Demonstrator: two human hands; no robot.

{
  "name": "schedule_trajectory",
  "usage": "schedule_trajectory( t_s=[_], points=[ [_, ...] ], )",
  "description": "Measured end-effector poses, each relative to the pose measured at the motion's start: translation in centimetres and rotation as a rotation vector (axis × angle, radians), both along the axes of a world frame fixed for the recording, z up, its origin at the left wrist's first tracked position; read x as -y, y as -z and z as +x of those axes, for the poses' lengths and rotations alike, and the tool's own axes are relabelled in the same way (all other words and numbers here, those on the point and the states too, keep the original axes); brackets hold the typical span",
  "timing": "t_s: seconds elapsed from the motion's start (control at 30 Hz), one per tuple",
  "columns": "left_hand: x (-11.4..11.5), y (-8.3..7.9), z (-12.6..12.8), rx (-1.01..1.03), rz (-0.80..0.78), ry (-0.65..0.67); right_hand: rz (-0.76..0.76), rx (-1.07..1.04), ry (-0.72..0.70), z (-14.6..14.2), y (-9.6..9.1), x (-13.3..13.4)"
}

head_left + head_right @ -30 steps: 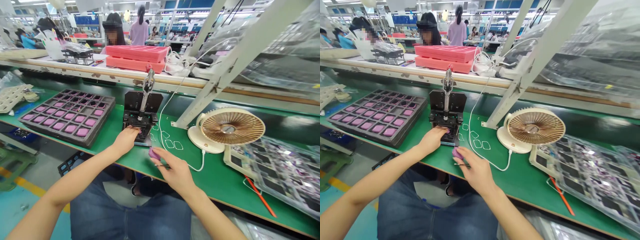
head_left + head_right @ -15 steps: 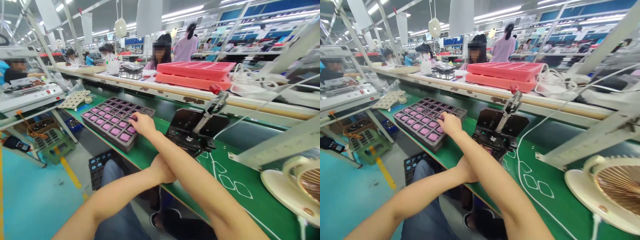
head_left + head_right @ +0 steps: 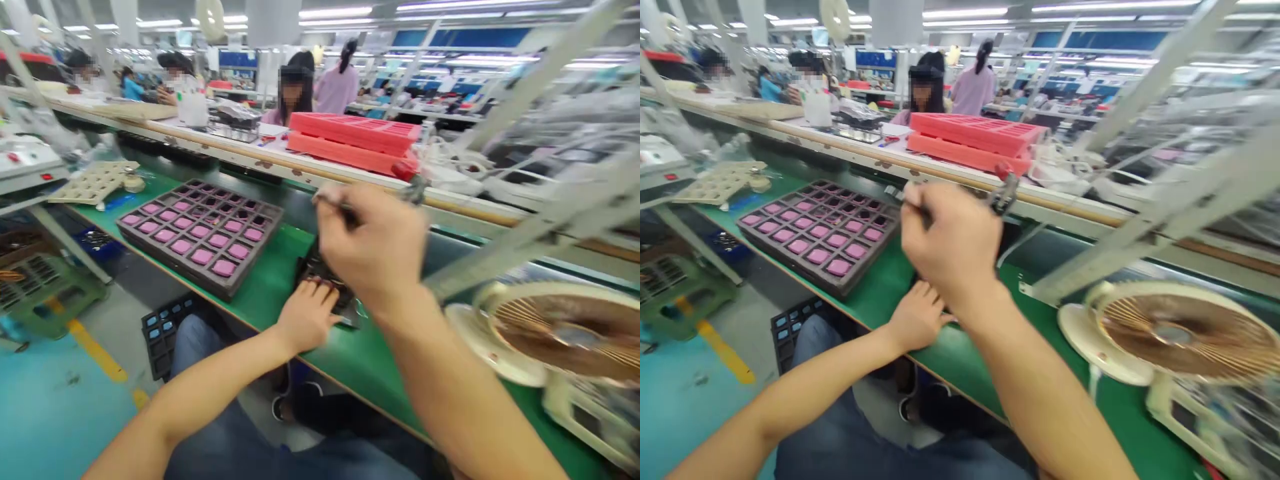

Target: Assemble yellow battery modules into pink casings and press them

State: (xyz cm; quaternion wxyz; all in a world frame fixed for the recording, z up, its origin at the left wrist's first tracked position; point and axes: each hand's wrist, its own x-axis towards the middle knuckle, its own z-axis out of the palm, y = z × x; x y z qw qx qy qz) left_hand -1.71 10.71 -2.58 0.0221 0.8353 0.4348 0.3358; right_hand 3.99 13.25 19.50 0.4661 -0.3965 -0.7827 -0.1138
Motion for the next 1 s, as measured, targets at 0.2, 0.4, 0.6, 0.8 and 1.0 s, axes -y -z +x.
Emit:
schedule_trajectory(
  t_s=[0.2, 0.4, 0.6, 0.8, 1.0],
  points=[
    [-0.3, 0.3, -0.3, 0.084, -0.023, -0.001, -0.149, -0.004, 0.188, 9.0, -7.0, -8.6],
    [3.1, -0.3, -2.5, 0.141, -0.014, -0.026, -0.369, -0.103, -0.106, 9.2, -5.1, -10.8],
    [9.4, -3.3, -10.1, 0.226, 0.078, -0.030, 0.146, -0.156, -0.084, 9.6, 2.0, 0.2],
    [1.2, -9.4, -21.1, 0.048, 0.029, -0.582, 0.264, -0.062, -0.073, 9.9, 7.6, 2.0],
    [-9.8, -11.5, -28.2, -0.166, -0.277, -0.784, 0.107, -0.265, 0.062, 12.0, 7.7, 5.3]
  ],
)
